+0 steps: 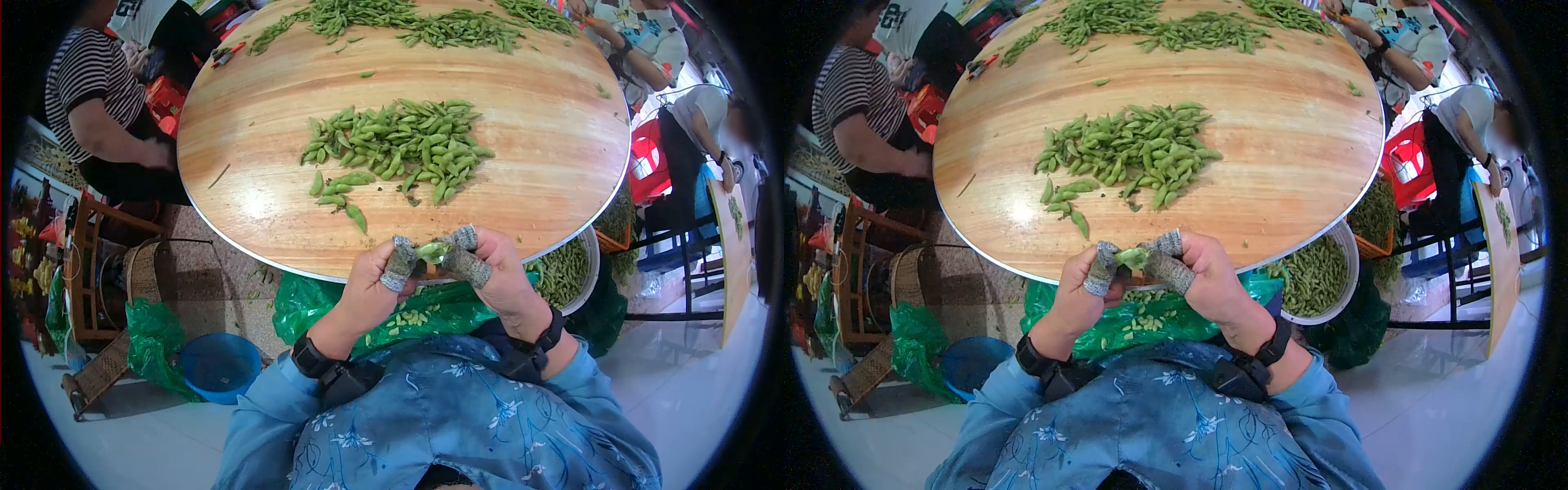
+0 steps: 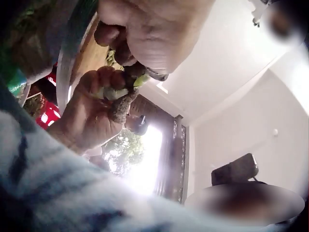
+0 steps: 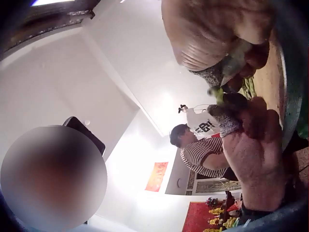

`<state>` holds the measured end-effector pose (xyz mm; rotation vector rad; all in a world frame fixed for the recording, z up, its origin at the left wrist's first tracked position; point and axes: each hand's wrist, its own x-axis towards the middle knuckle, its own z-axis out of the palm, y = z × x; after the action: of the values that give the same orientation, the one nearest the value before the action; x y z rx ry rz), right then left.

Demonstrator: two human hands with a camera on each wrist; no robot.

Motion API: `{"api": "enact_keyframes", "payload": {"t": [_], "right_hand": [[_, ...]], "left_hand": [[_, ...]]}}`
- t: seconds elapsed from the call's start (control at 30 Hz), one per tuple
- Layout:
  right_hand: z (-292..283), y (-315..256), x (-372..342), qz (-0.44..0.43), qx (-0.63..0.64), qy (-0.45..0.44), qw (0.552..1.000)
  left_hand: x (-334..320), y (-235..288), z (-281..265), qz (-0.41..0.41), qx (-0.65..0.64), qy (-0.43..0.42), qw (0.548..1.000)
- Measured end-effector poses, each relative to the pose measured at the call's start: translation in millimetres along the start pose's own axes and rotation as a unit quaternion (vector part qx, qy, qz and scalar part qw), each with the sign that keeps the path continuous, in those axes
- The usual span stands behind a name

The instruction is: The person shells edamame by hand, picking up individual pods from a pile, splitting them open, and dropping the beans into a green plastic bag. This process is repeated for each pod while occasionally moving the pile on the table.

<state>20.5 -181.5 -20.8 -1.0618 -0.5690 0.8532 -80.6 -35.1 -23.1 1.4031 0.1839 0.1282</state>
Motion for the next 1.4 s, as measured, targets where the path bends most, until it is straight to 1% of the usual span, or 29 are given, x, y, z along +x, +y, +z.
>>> {"api": "enact_keyframes", "payload": {"t": [0.03,0.07,0.13,0.2,0.27,0.3,0.33,0.37,0.4,0.47,0.5,0.57,0.6,0.63,0.67,0.7,0.77,0.83,0.9,0.93,0.97,1.0,1.03,1.1,1.13,1.2,1.23,1.3,1.4], "right_hand": [[-1.2,0.0,1.2,0.0,0.0,-0.001,1.0],[-3.6,-0.6,1.8,0.005,-0.021,-0.006,1.0],[-5.1,-3.0,2.0,0.009,-0.043,-0.01,0.999],[-3.1,-8.0,2.2,0.041,-0.05,0.005,0.998],[2.8,-15.6,2.1,0.055,-0.031,0.017,0.998],[4.6,-17.5,2.1,0.069,-0.011,0.029,0.997],[3.5,-16.5,2.0,0.069,-0.011,0.028,0.997],[1.5,-14.4,2.0,0.055,-0.068,0.034,0.996],[0.1,-12.5,2.6,0.04,-0.126,0.038,0.991],[2.4,-7.6,2.9,0.042,-0.121,0.048,0.991],[3.8,-6.3,2.3,0.044,-0.117,0.058,0.99],[5.4,-8.7,1.8,0.049,-0.121,0.058,0.99],[5.6,-9.7,1.2,0.054,-0.124,0.06,0.989],[4.5,-8.5,0.4,0.053,-0.125,0.059,0.989],[2.9,-6.2,-0.3,0.035,-0.166,0.045,0.985],[2.3,-5.0,-0.5,0.015,-0.207,0.031,0.978],[4.4,-4.7,-0.8,0.007,-0.21,0.034,0.977],[8.1,-5.7,0.0,0.0,-0.213,0.037,0.976],[15.9,-11.2,0.2,-0.031,-0.219,0.07,0.973],[18.5,-14.2,0.0,-0.031,-0.218,0.07,0.973],[20.5,-17.4,-0.3,-0.047,-0.248,0.061,0.966],[21.7,-19.8,-1.1,-0.062,-0.277,0.053,0.957],[22.2,-21.5,-1.7,-0.06,-0.277,0.054,0.957],[22.6,-23.2,-2.4,-0.089,-0.317,0.019,0.944],[22.8,-21.4,-2.9,-0.087,-0.317,0.019,0.944],[23.8,-17.5,-2.1,-0.124,-0.343,0.052,0.93],[24.3,-18.4,-1.9,-0.124,-0.343,0.052,0.93],[25.6,-20.7,-1.8,-0.138,-0.41,0.048,0.901],[24.1,-17.1,-1.1,-0.138,-0.432,0.047,0.89]], "left_hand": [[-0.3,3.3,-0.5,-0.058,-0.108,-0.02,0.992],[-0.8,5.7,-0.5,-0.117,-0.215,-0.04,0.969],[0.1,7.4,3.1,-0.11,-0.19,-0.037,0.975],[1.0,7.4,2.5,-0.103,-0.166,-0.034,0.98],[1.2,5.6,-1.4,-0.03,0.018,-0.039,0.999],[1.8,6.4,0.6,-0.03,0.018,-0.039,0.999],[2.5,8.6,4.7,0.002,0.096,-0.01,0.995],[2.6,12.2,7.4,0.035,0.173,0.018,0.984],[2.1,21.0,9.1,0.035,0.173,0.019,0.984],[0.1,38.8,11.4,-0.008,0.362,0.012,0.932],[0.2,35.2,10.7,-0.007,0.362,0.014,0.932],[2.6,19.8,6.9,0.051,0.346,0.024,0.937],[5.5,15.0,2.7,0.052,0.347,0.026,0.936],[9.6,11.2,-2.6,0.033,0.261,-0.004,0.965],[11.9,9.5,-5.3,0.013,0.174,-0.035,0.984],[12.2,9.2,-5.8,0.014,0.174,-0.034,0.984],[12.6,9.5,-6.3,-0.039,0.088,-0.032,0.995],[11.4,16.0,-4.0,-0.056,0.072,-0.026,0.996],[9.8,21.4,-1.2,-0.076,0.054,-0.02,0.995],[9.7,22.9,-0.1,-0.06,0.045,-0.012,0.997],[9.6,23.7,0.9,-0.044,0.036,-0.006,0.998],[9.2,24.1,1.5,-0.045,0.036,-0.006,0.998],[8.9,24.4,1.6,-0.04,0.037,-0.005,0.999],[9.3,23.4,1.7,-0.035,0.037,-0.004,0.999],[9.5,21.6,2.2,-0.032,0.036,-0.001,0.999],[10.0,19.0,3.4,-0.028,0.034,0.001,0.999],[10.2,17.9,4.3,-0.027,0.019,0.008,0.999],[10.1,14.8,5.9,-0.026,0.004,0.016,1.0],[10.6,12.0,7.3,-0.016,-0.026,0.027,0.999]]}}
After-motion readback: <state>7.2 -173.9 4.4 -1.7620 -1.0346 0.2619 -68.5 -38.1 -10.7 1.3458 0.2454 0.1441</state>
